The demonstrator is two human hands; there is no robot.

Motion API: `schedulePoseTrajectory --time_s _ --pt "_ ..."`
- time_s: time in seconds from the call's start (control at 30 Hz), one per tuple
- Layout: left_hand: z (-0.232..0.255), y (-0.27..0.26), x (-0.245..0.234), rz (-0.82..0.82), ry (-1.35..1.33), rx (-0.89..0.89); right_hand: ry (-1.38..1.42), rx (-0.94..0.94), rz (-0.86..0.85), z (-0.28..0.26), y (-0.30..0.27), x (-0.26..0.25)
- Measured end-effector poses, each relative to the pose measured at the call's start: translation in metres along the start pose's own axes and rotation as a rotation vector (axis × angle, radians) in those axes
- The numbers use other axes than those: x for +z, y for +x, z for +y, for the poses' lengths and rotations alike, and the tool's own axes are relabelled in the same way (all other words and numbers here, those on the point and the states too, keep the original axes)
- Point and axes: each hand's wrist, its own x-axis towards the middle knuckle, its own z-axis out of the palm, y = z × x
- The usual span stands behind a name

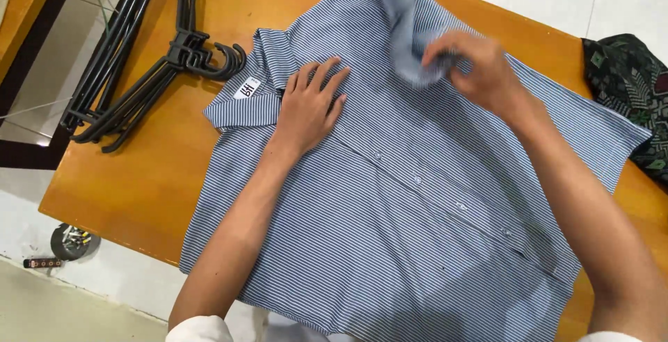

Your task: Ironing a blue striped button-down shirt on a wooden surface

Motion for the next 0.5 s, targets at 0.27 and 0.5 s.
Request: schedulePoseTrajectory --time_s 0.27,0.5 --pt "0.002 0.001 -0.001 -0.001 0.026 -0.011 0.034 0.634 -0.441 -0.015 0.008 -0.012" --pt "0.009 0.013 -0.007 -0.027 -0.458 -0.277 -0.109 0.239 -0.041 0.050 0.063 0.081"
